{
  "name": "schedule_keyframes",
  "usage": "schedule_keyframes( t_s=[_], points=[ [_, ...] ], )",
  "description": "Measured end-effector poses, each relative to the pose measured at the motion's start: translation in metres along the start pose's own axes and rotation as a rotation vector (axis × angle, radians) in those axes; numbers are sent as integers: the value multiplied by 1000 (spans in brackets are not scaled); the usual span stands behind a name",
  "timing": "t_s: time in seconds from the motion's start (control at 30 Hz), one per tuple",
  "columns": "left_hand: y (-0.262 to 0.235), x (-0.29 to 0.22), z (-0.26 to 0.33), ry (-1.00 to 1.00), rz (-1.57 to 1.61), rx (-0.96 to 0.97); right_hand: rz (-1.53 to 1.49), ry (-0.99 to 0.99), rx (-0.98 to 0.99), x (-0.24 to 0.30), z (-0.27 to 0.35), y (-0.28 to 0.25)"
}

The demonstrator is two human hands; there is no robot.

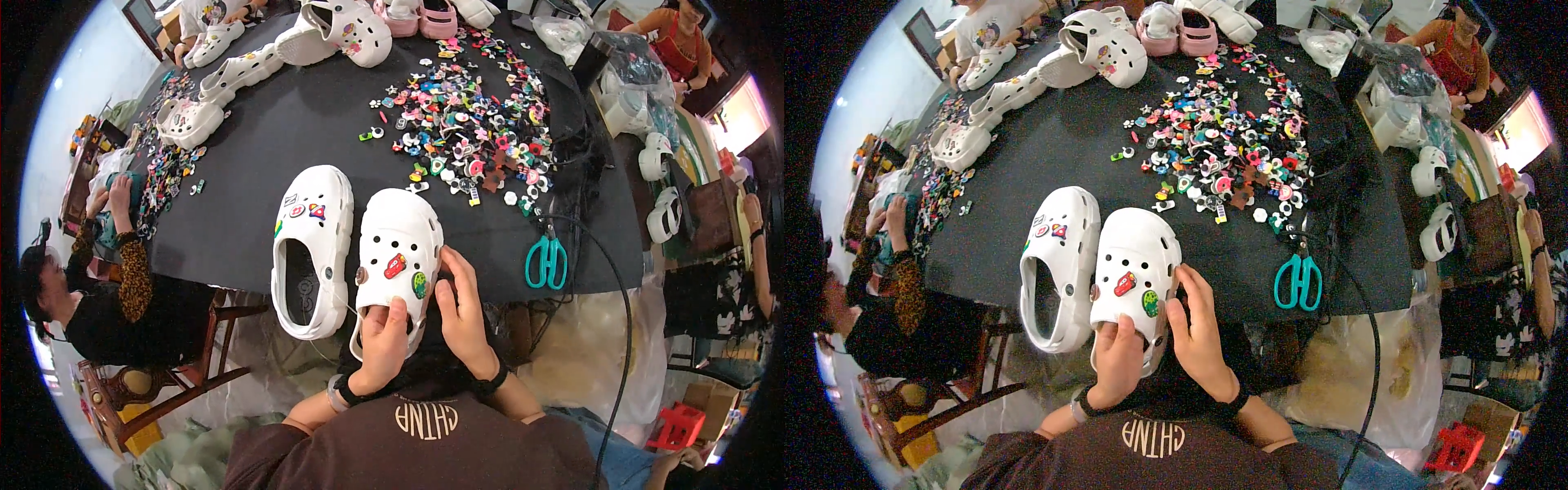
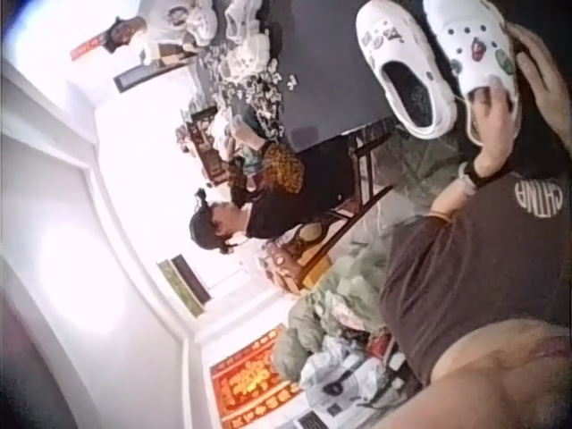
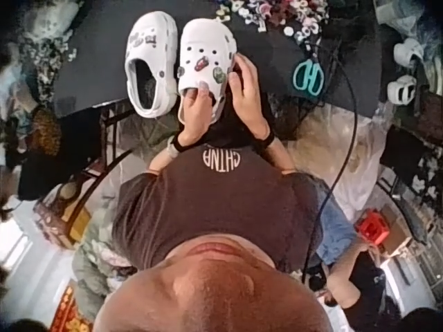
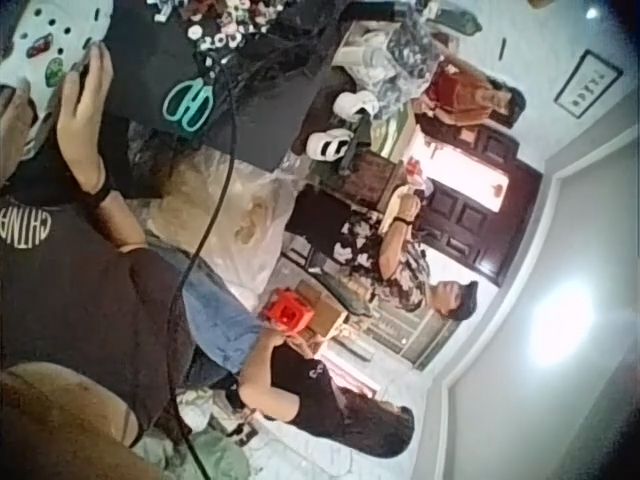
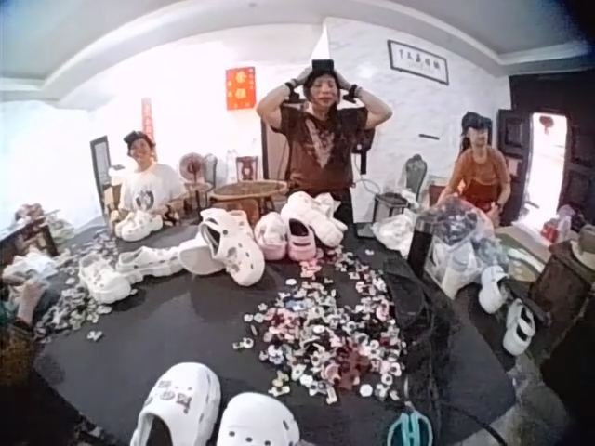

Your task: Attaching small decorative charms and accessories to clogs.

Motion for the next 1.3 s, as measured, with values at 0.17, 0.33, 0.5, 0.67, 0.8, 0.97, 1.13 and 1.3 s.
schedule_keyframes(
  t_s=[0.17,0.33,0.5,0.67,0.8,0.97,1.13,1.3],
  points=[
    [-1,2,5,-60,9,6,-57,-54,-35,-3,7,3],
    [-6,4,9,13,-11,64,-97,7,-10,-3,16,11],
    [-4,5,7,-28,70,26,-162,94,16,-5,17,16],
    [-6,7,7,-5,66,39,-147,55,25,-7,17,14],
    [-3,6,8,23,43,48,-142,-3,26,-11,18,14],
    [-6,8,10,49,11,-55,-111,1,19,-12,20,14],
    [-13,17,12,27,-94,-216,-101,-35,6,-10,19,11],
    [-27,16,14,-33,-62,-238,-177,66,45,-11,21,22]
  ],
)
Point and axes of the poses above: each hand's wrist, its own z-axis away from the middle knuckle, its own y-axis out of the palm, x = y × z, the point moved 2 cm from there along -z, towards the middle knuckle, and after that the axes turned 7 degrees about z, right-handed, at the moved point
